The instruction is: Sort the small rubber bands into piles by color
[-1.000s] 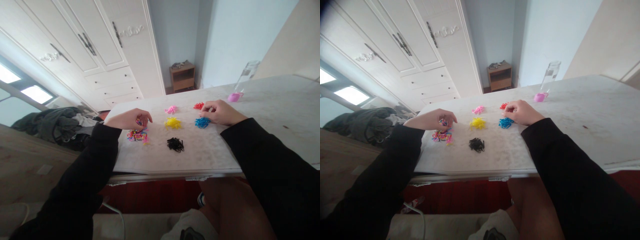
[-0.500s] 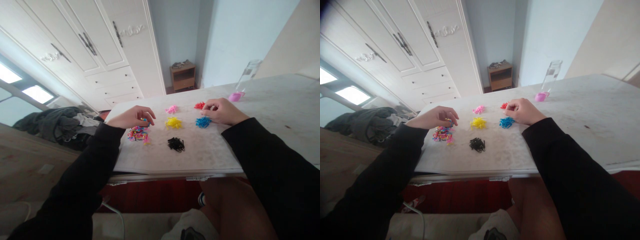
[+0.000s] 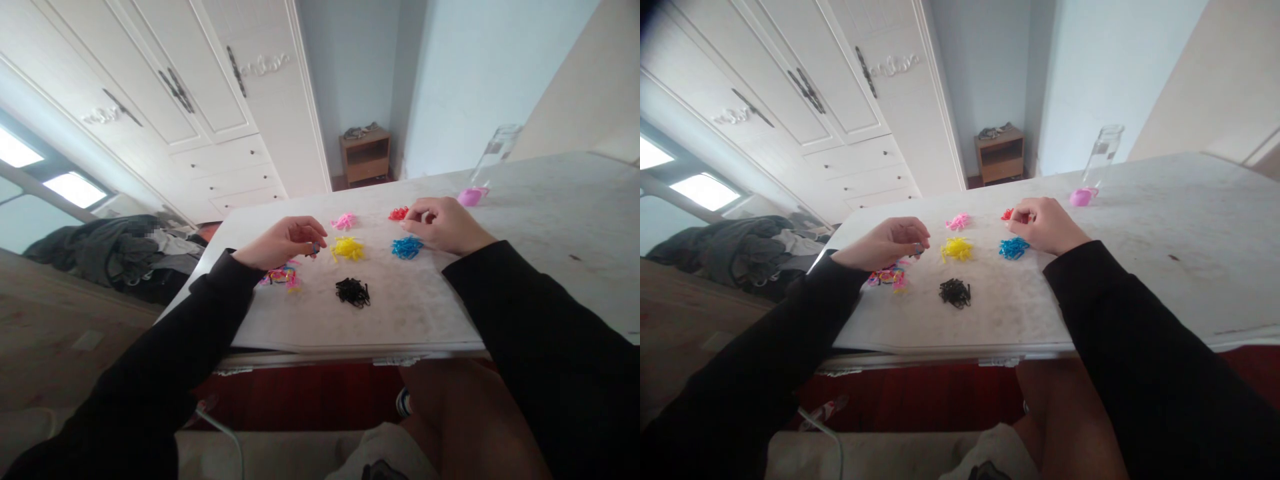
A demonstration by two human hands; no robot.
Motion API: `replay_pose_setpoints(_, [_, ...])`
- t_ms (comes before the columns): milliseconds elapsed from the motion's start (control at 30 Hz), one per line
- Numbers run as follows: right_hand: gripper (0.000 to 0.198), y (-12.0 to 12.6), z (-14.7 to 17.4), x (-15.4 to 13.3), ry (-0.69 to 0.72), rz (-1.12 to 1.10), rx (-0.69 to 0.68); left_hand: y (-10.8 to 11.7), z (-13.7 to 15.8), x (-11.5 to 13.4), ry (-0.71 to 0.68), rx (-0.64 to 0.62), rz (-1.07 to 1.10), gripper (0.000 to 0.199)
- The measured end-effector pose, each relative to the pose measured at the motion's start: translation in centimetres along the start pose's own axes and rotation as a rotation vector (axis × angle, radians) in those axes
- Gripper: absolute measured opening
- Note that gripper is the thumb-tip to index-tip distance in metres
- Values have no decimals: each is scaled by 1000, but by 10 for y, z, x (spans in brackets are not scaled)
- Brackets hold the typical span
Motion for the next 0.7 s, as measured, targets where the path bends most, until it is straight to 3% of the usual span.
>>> replay_pose_setpoints(133, [19, -10, 0, -32, 215, 11, 122, -16, -3, -4, 9, 117, 263, 26])
replay_pose_setpoints(300, [17, -36, 1, -71, 412, -16, 70, -26, -1, -2, 17, 166, 409, 22])
replay_pose_setpoints(533, [14, -64, 1, -93, 514, -46, -70, -37, -1, -4, 7, 119, 459, 22])
replay_pose_setpoints(700, [10, -70, 1, -96, 532, -57, -104, -42, -2, -9, 4, 92, 451, 21])
Point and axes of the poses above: each hand's wrist, its own z-axis away from the middle knuckle, its own y-axis out of the back of the hand, x = y × z, the point moved 3 cm from there along -z, towards the middle knuckle, and after that the axes turned 4 degrees about -x, right-handed, at the moved point
